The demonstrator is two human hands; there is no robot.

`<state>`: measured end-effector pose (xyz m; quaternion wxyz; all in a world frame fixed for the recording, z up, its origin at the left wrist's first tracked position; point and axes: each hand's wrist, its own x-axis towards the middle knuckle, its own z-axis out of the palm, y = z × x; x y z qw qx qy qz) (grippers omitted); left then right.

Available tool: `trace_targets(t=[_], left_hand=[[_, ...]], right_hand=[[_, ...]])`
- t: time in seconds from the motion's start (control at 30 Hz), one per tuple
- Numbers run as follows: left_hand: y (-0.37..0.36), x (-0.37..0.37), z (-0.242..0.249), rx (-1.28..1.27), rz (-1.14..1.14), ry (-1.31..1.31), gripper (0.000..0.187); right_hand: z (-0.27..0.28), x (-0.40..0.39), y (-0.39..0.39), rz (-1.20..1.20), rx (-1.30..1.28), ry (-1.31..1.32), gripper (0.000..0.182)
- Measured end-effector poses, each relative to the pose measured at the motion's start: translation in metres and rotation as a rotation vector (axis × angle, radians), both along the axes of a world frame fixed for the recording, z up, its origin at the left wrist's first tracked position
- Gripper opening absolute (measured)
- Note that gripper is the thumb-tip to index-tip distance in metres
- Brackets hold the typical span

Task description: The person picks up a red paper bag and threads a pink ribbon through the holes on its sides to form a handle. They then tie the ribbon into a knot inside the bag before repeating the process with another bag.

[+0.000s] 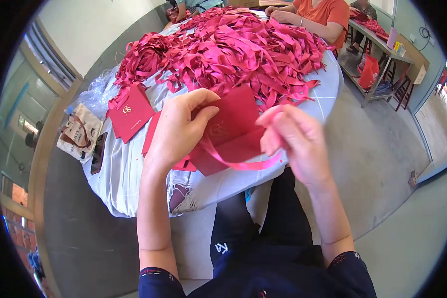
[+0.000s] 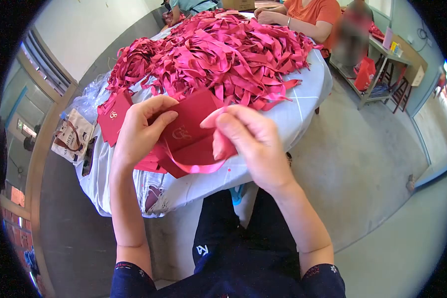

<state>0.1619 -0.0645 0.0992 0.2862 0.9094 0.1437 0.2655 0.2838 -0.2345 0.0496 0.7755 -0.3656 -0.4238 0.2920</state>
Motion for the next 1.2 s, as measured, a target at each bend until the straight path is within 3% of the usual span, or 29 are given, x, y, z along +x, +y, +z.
trace_targets(t=[0.1,0.23,0.67,1.2], left_hand=[[0.003,0.0,-0.003,-0.074,-0.106,-0.037,0.018],[0.001,-0.003,-0.004,-0.185,-0.124,-0.007,0.019],[0.005,-0.006,-0.006,-0.28,-0.145,0.013,0.018],[-0.001,-0.014,-0.003,-0.204,-0.152,0.033,0.019]], right_hand=[[-0.006,-0.007,0.018,0.0,-0.268,-0.192,0.025],[-0.008,-0.015,0.027,-0.05,-0.378,-0.304,0.024],[-0.002,-0.024,0.032,-0.235,-0.392,-0.449,0.03],[-0.002,-0.024,0.032,-0.186,-0.373,-0.375,0.03]])
